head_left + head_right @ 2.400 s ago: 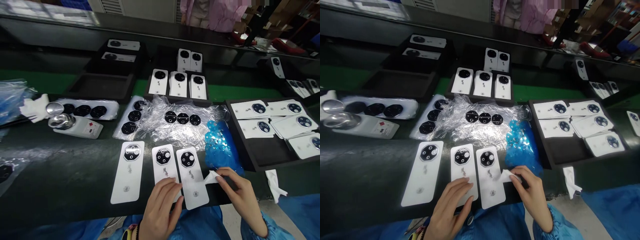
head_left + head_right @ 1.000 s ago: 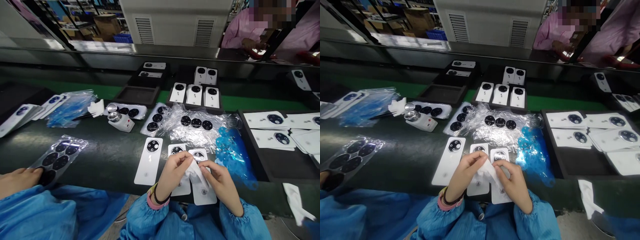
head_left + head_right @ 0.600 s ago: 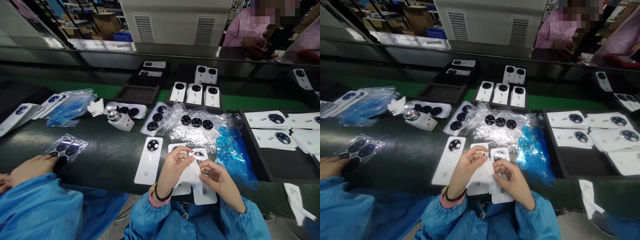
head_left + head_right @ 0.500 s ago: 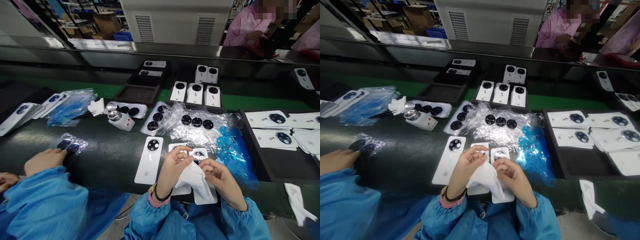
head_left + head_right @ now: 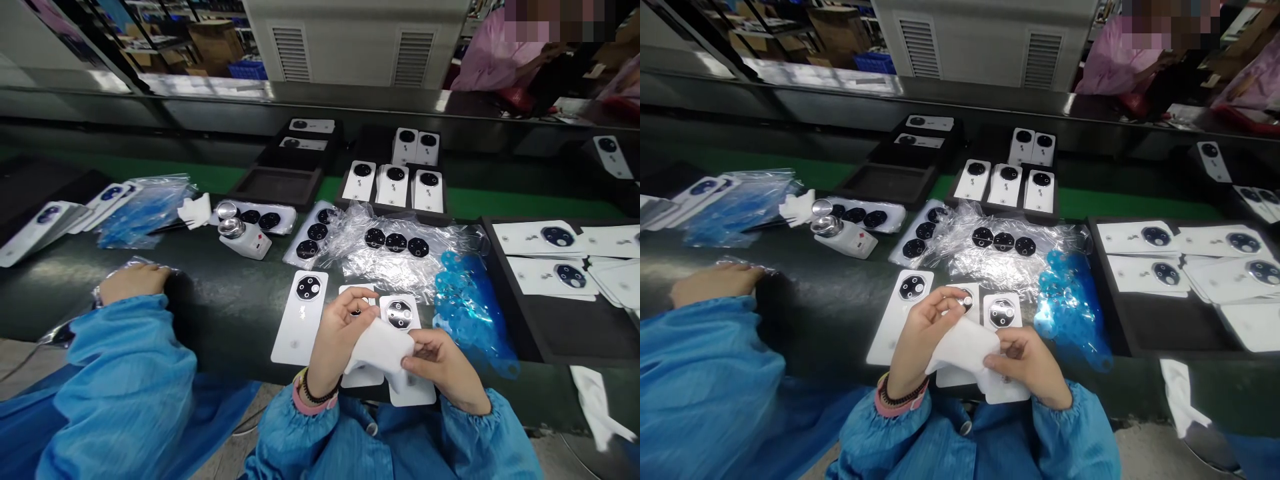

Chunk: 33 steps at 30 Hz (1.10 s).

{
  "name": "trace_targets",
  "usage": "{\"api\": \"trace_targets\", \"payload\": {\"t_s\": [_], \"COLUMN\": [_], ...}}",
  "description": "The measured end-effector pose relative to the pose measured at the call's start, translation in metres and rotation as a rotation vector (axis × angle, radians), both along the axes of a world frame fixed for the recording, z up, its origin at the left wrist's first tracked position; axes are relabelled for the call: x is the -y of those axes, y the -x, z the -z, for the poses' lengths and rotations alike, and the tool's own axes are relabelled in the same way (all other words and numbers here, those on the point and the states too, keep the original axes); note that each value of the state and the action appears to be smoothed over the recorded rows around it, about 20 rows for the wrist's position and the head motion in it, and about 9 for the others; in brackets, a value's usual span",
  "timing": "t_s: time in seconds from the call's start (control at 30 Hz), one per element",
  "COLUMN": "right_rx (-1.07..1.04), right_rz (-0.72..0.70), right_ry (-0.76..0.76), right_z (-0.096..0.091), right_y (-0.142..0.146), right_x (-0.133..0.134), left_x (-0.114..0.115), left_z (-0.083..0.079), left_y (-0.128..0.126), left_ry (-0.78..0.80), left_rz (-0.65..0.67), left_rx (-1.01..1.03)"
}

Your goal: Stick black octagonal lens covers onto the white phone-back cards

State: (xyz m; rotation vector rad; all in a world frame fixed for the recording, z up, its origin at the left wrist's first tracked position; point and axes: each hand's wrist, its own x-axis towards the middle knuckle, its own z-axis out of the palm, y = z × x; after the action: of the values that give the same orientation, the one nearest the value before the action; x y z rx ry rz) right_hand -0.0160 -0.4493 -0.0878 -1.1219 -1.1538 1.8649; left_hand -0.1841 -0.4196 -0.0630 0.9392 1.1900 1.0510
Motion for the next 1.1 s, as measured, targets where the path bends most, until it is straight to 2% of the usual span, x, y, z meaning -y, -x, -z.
{"api": "trace_targets", "payload": {"t_s": [0.1,0.17,0.2,0.27,0.33,0.4,0.5,0.6,0.73,0.8,0.87,0.93,1.03,1.1], "right_rx": [-0.03,-0.037,-0.029,0.003,0.047,0.093,0.187,0.251,0.304,0.362,0.479,0.611,0.688,0.657], "right_rz": [0.014,0.037,0.053,0.09,0.119,0.132,0.143,0.147,0.121,0.167,0.271,0.344,0.231,0.159], "right_ry": [-0.018,-0.05,-0.068,-0.098,-0.114,-0.132,-0.204,-0.277,-0.289,-0.327,-0.449,-0.676,-1.023,-1.142], "right_z": [-0.002,-0.006,-0.009,-0.014,-0.018,-0.022,-0.026,-0.029,-0.028,-0.025,-0.022,-0.02,-0.02,-0.021], "right_y": [-0.002,-0.001,-0.001,0.0,0.002,0.005,0.009,0.011,0.008,0.004,0.002,0.004,0.016,0.027], "right_x": [0.0,0.001,0.001,0.004,0.006,0.007,0.007,0.007,0.009,0.01,0.01,0.011,0.013,0.012], "left_x": [0.001,0.006,0.009,0.018,0.026,0.031,0.034,0.033,0.033,0.033,0.032,0.032,0.031,0.031], "left_z": [0.004,0.004,0.004,0.001,-0.003,-0.006,-0.006,-0.004,-0.004,-0.004,-0.005,-0.006,-0.007,-0.008], "left_y": [0.002,0.004,0.006,0.008,0.01,0.01,0.012,0.013,0.015,0.017,0.018,0.02,0.021,0.023], "left_ry": [-0.092,-0.298,-0.424,-0.634,-0.707,-0.717,-0.711,-0.705,-0.676,-0.672,-0.646,-0.578,-0.46,-0.387], "left_rz": [-0.105,-0.218,-0.233,-0.132,0.049,0.141,0.17,0.185,0.178,0.152,0.116,0.105,0.13,0.134], "left_rx": [-0.089,-0.272,-0.372,-0.526,-0.579,-0.608,-0.626,-0.64,-0.608,-0.598,-0.59,-0.544,-0.411,-0.322]}}
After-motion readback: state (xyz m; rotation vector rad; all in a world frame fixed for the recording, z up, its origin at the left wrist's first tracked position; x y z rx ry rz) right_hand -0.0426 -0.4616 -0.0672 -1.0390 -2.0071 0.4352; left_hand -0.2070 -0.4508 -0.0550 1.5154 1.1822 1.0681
